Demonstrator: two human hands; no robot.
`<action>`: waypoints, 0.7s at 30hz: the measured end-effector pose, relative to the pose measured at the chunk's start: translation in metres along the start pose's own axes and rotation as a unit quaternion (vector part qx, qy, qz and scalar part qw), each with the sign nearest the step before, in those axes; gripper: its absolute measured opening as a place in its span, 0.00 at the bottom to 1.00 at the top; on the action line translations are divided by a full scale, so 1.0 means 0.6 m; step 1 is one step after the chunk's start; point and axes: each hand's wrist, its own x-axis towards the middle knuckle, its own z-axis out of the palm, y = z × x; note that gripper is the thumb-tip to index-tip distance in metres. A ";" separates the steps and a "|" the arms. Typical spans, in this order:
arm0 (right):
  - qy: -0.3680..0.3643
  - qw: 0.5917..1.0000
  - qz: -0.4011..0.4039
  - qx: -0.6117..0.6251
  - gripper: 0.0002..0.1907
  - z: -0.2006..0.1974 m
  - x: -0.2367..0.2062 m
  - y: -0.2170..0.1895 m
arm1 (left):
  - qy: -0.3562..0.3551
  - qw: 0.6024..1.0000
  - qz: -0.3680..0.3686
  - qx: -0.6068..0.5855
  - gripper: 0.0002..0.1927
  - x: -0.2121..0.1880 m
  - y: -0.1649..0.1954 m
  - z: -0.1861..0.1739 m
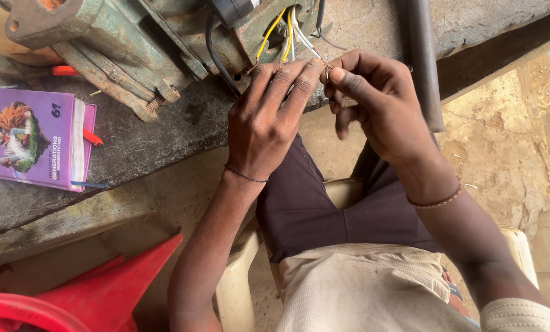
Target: The person strips insulation from several wires using scissors, then twists and connects the exposed conductors by hand. The work is performed on a concrete bench with tools and a book nearby.
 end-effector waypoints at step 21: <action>-0.055 0.980 0.142 0.131 0.16 -0.018 0.032 -0.003 | 0.026 0.998 0.042 -0.025 0.20 0.001 -0.011 0.001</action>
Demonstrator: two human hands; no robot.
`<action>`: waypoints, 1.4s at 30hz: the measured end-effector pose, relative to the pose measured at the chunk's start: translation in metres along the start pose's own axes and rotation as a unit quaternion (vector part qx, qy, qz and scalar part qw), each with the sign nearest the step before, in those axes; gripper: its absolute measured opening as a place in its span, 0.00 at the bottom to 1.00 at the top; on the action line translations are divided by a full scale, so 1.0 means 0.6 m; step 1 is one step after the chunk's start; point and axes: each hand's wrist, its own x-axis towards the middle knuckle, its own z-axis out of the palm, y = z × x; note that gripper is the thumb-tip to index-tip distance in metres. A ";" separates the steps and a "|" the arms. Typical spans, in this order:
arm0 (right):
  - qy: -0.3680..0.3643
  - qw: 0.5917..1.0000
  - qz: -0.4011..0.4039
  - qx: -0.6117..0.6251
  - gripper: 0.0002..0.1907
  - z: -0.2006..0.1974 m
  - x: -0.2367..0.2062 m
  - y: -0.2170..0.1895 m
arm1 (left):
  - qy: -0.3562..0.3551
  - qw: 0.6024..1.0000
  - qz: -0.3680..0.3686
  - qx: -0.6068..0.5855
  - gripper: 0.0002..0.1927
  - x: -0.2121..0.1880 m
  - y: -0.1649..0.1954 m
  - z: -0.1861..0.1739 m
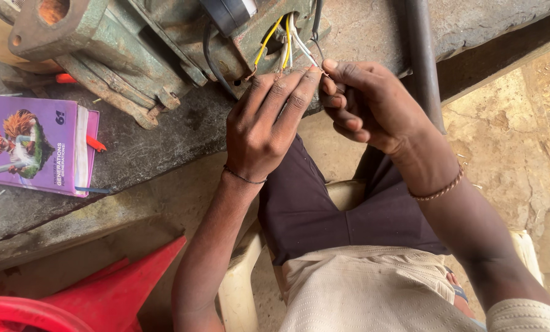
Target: The person strips insulation from several wires using scissors, then twists and connects the exposed conductors by hand. The work is performed on a concrete bench with tools and a book nearby.
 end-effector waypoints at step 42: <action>0.100 0.937 -0.262 -0.209 0.19 0.017 -0.007 0.106 | -0.145 0.968 -0.129 -0.157 0.12 0.031 0.007 -0.125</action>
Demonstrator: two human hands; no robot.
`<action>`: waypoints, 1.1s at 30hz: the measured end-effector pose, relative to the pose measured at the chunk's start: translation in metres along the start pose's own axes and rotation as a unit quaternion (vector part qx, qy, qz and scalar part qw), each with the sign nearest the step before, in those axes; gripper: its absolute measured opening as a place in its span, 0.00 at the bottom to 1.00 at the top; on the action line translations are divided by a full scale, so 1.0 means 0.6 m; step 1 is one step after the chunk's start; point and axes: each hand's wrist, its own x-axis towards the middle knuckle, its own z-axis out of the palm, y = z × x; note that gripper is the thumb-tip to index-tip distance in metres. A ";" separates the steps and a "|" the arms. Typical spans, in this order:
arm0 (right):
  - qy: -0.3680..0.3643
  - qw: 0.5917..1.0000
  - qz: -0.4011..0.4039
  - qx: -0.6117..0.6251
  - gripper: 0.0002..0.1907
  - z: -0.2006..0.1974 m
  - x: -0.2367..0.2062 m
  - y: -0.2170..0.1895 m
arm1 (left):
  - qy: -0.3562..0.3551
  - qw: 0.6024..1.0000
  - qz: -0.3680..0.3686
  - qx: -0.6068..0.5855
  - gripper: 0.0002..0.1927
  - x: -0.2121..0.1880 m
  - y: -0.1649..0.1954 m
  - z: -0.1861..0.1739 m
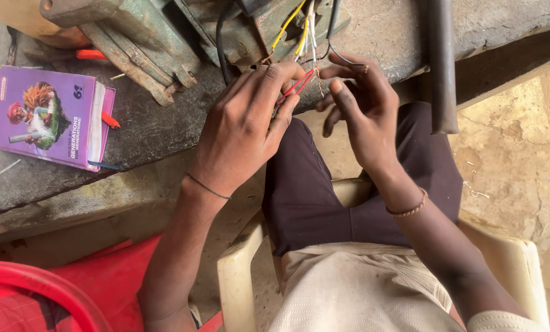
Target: The person strips insulation from several wires using scissors, then twists and connects the exposed conductors by hand. The work is performed on a concrete bench with tools and a book nearby.
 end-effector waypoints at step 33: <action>-0.033 0.996 -0.088 -0.011 0.09 -0.034 0.060 -0.004 | 0.031 0.999 -0.021 0.013 0.15 0.024 0.017 0.027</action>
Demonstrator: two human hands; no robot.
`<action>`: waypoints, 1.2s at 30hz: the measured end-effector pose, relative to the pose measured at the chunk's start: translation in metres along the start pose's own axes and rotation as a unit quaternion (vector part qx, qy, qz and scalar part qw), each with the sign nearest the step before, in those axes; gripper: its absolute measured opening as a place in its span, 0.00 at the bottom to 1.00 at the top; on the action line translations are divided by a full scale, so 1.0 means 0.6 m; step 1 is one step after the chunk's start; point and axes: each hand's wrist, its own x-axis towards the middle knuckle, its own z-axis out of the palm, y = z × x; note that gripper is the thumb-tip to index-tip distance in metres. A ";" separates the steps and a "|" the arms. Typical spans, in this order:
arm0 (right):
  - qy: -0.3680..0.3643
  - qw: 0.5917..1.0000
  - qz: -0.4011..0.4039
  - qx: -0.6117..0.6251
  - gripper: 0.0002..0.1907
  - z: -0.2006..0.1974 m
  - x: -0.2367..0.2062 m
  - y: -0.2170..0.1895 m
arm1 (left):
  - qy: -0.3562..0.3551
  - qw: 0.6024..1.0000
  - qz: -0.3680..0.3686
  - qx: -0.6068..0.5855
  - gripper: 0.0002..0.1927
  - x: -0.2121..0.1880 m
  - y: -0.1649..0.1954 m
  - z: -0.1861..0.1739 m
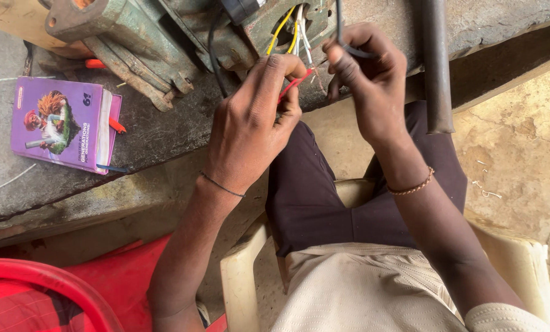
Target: The person strips insulation from several wires using scissors, then twists and connects the exposed conductors by hand. The work is performed on a concrete bench with tools and a book nearby.
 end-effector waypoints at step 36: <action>0.167 0.961 -0.059 -0.213 0.16 0.123 -0.078 0.044 | 0.003 0.999 0.047 -0.006 0.09 -0.009 -0.030 -0.003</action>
